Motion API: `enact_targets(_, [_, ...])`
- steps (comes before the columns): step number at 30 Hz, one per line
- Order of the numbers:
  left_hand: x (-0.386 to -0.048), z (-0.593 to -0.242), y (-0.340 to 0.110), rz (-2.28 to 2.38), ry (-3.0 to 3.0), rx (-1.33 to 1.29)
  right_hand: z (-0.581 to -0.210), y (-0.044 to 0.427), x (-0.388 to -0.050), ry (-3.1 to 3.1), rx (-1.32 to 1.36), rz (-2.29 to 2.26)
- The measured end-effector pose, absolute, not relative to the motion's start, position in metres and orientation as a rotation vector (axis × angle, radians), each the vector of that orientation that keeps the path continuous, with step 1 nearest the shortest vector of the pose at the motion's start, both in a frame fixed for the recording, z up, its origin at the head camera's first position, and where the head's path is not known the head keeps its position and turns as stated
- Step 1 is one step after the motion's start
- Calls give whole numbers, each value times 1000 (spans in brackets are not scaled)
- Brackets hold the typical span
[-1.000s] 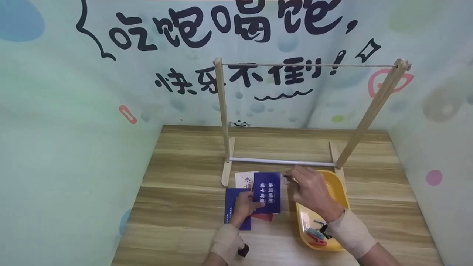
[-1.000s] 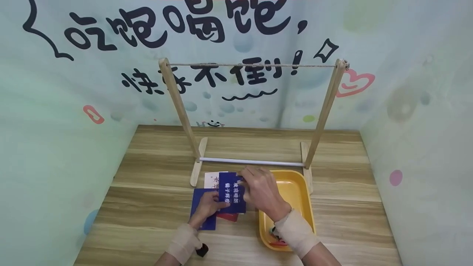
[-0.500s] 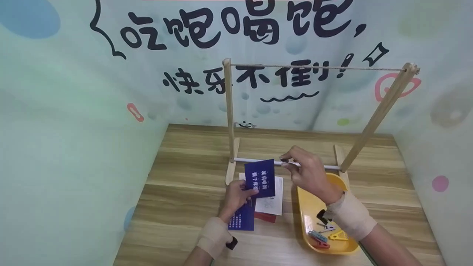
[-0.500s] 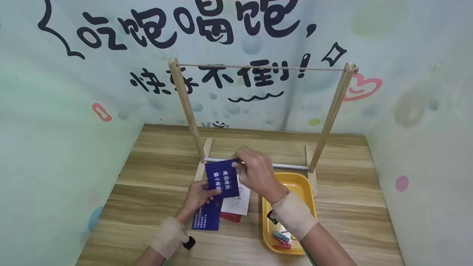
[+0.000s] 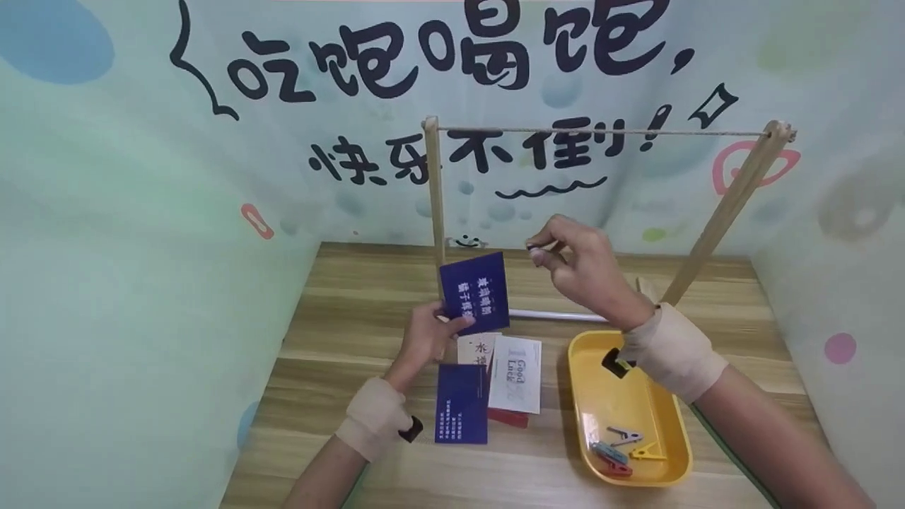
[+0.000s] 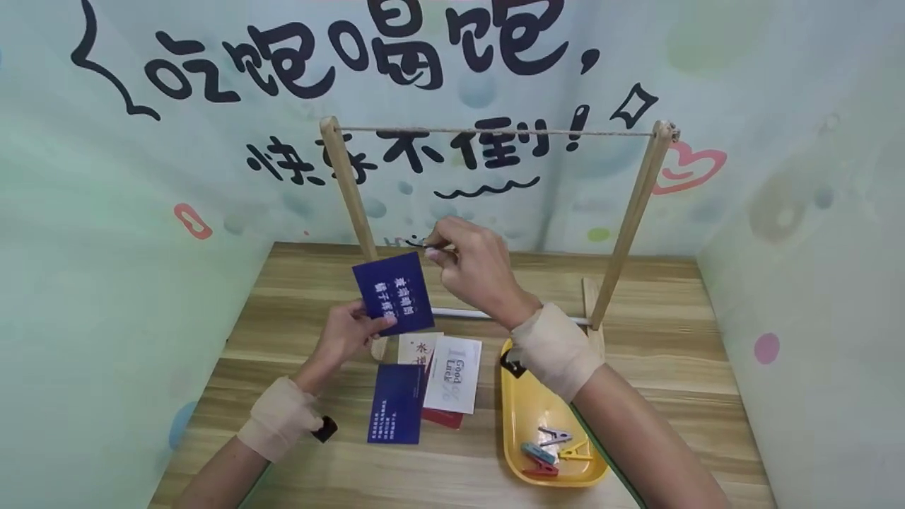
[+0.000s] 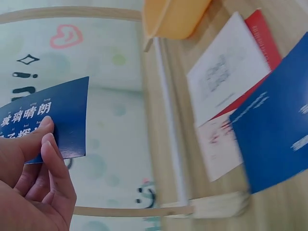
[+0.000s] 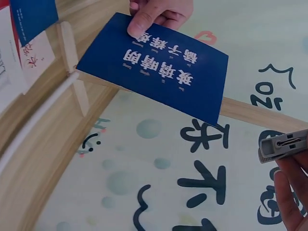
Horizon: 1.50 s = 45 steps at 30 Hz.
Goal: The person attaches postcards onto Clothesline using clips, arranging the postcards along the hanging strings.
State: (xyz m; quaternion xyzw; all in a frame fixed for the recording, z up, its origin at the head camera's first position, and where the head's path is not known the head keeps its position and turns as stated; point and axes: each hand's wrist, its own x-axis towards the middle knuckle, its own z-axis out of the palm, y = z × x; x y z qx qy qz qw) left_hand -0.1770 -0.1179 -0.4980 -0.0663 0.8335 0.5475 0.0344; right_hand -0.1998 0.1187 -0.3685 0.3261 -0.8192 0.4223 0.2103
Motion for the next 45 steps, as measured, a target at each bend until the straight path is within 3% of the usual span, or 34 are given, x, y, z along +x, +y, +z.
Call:
enact_targets(22, [-223, -402, -128, 1767, 2559, -138, -283, 79, -240, -2288, 696, 1375])
enact_targets(37, [-246, -360, -133, 1696, 2635, -183, -249, 63, -264, -2265, 548, 1659])
enact_targets(45, [-253, -358, -136, 1777, 2578, -185, -244, 52, -278, -2274, 513, 1600])
